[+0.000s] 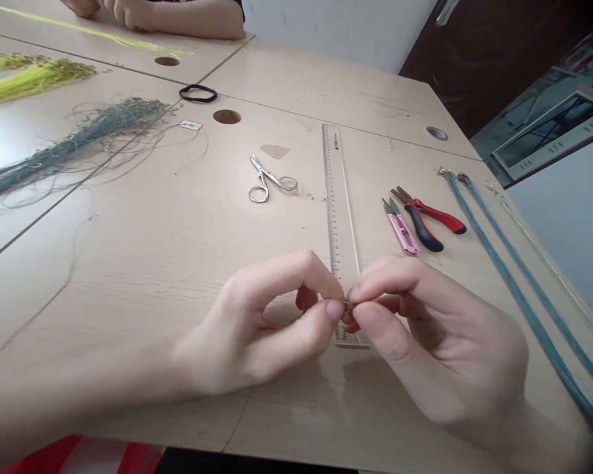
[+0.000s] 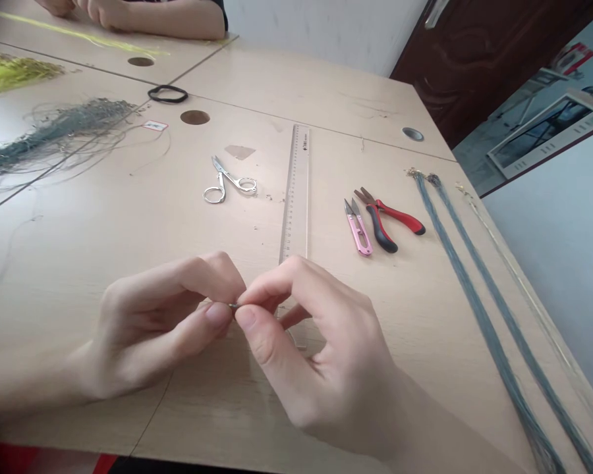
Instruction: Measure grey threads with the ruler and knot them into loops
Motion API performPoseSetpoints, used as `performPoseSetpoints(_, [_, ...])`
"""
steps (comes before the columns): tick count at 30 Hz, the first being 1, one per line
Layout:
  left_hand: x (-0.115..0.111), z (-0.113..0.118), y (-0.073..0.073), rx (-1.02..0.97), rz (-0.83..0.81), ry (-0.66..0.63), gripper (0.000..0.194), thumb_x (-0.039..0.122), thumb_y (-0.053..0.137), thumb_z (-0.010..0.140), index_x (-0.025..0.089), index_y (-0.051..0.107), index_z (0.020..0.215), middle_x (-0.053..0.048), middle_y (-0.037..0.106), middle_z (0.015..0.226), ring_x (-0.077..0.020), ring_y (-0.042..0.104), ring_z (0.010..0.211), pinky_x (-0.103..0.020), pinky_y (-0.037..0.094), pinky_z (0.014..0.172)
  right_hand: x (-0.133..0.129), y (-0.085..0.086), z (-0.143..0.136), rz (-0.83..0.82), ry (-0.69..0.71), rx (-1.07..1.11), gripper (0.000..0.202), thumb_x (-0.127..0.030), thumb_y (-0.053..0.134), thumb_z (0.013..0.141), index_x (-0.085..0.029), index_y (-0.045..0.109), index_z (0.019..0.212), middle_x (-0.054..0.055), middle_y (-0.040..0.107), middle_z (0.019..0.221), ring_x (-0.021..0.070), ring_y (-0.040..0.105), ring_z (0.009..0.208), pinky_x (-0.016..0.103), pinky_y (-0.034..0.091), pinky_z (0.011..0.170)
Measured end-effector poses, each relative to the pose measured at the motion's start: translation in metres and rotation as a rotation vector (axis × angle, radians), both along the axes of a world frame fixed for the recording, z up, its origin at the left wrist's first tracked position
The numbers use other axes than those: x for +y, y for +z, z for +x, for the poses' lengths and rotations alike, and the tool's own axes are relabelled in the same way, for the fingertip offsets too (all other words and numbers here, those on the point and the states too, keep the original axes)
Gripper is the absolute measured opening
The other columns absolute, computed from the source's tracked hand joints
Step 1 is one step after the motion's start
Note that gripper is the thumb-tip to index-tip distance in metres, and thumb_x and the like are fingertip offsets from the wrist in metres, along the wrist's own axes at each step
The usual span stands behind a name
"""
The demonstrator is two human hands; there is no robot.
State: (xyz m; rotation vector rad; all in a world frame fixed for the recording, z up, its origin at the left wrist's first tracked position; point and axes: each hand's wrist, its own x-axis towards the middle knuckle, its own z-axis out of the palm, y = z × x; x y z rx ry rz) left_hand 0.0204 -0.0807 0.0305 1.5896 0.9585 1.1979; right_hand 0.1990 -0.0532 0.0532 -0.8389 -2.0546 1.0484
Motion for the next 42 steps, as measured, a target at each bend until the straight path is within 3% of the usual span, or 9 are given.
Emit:
performPoseSetpoints(4, [0.000, -0.001, -0.001, -0.014, -0.001, -0.006, 0.011, 0.015, 0.050, 0.087, 0.019, 0.058, 0.081, -0.002, 0.056, 0.071, -0.0133, 0.052, 0.063, -0.026, 0.044, 0.060, 0.000, 0.000, -0.002, 0.022, 0.010, 0.021, 0.015, -0.008, 0.054, 0.085, -0.022, 0.056, 0.089, -0.003, 0.058, 0.079, 0.0092, 0.058, 0.071, 0.021, 0.050, 0.062])
performPoseSetpoints(10, [0.001, -0.001, -0.003, -0.050, -0.001, -0.074, 0.010, 0.017, 0.046, 0.089, 0.017, 0.055, 0.085, -0.001, 0.055, 0.072, -0.0115, 0.051, 0.062, -0.025, 0.041, 0.055, 0.004, 0.004, -0.001, 0.308, 0.035, -0.064, 0.015, -0.002, 0.054, 0.081, -0.017, 0.057, 0.084, 0.000, 0.059, 0.076, 0.0100, 0.057, 0.069, 0.022, 0.048, 0.059])
performPoseSetpoints(18, [0.001, 0.000, -0.003, -0.056, -0.002, -0.046, 0.010, 0.022, 0.050, 0.091, 0.017, 0.056, 0.084, -0.002, 0.057, 0.072, -0.0122, 0.055, 0.065, -0.025, 0.042, 0.055, 0.010, 0.010, 0.003, 0.549, 0.014, -0.191, 0.019, -0.007, 0.053, 0.086, -0.024, 0.062, 0.087, 0.002, 0.063, 0.077, 0.0129, 0.060, 0.066, 0.020, 0.049, 0.051])
performPoseSetpoints(21, [0.000, 0.000, -0.005, -0.054, 0.047, -0.036, 0.009, 0.019, 0.050, 0.091, 0.018, 0.056, 0.085, 0.000, 0.057, 0.073, -0.0114, 0.055, 0.067, -0.025, 0.043, 0.057, 0.008, 0.011, 0.003, 0.470, -0.001, -0.131, 0.020, -0.005, 0.056, 0.082, -0.023, 0.061, 0.087, 0.000, 0.063, 0.077, 0.0113, 0.060, 0.063, 0.019, 0.050, 0.052])
performPoseSetpoints(25, [0.000, 0.001, -0.006, -0.041, 0.077, -0.015, 0.006, 0.018, 0.052, 0.090, 0.019, 0.057, 0.085, 0.001, 0.057, 0.076, -0.0106, 0.055, 0.068, -0.025, 0.044, 0.058, 0.003, 0.009, 0.004, 0.194, -0.067, 0.013, 0.018, -0.012, 0.060, 0.081, -0.020, 0.056, 0.096, 0.000, 0.062, 0.082, 0.0115, 0.062, 0.070, 0.021, 0.053, 0.061])
performPoseSetpoints(29, [0.000, 0.002, -0.005, -0.042, 0.053, -0.011, 0.006, 0.017, 0.055, 0.087, 0.019, 0.057, 0.082, 0.002, 0.057, 0.073, -0.0094, 0.053, 0.064, -0.024, 0.041, 0.055, 0.003, 0.008, 0.003, 0.026, 0.009, 0.007, 0.007, -0.014, 0.057, 0.086, -0.020, 0.056, 0.089, -0.001, 0.060, 0.081, 0.0095, 0.059, 0.072, 0.019, 0.051, 0.063])
performPoseSetpoints(39, [0.001, 0.002, -0.005, -0.054, 0.045, -0.020, 0.007, 0.016, 0.053, 0.088, 0.020, 0.057, 0.083, 0.004, 0.057, 0.072, -0.0079, 0.050, 0.063, -0.023, 0.040, 0.055, 0.008, 0.007, 0.003, 0.174, 0.098, 0.054, 0.017, -0.002, 0.055, 0.084, -0.018, 0.057, 0.088, -0.002, 0.058, 0.079, 0.0097, 0.056, 0.072, 0.025, 0.046, 0.061])
performPoseSetpoints(42, [0.000, 0.003, -0.005, -0.046, 0.067, -0.012, 0.008, 0.015, 0.053, 0.088, 0.020, 0.056, 0.083, 0.003, 0.057, 0.074, -0.0082, 0.051, 0.063, -0.023, 0.039, 0.054, 0.007, 0.008, 0.003, 0.120, 0.080, 0.077, 0.011, -0.007, 0.057, 0.085, -0.017, 0.058, 0.089, -0.001, 0.059, 0.078, 0.0104, 0.057, 0.072, 0.024, 0.047, 0.060])
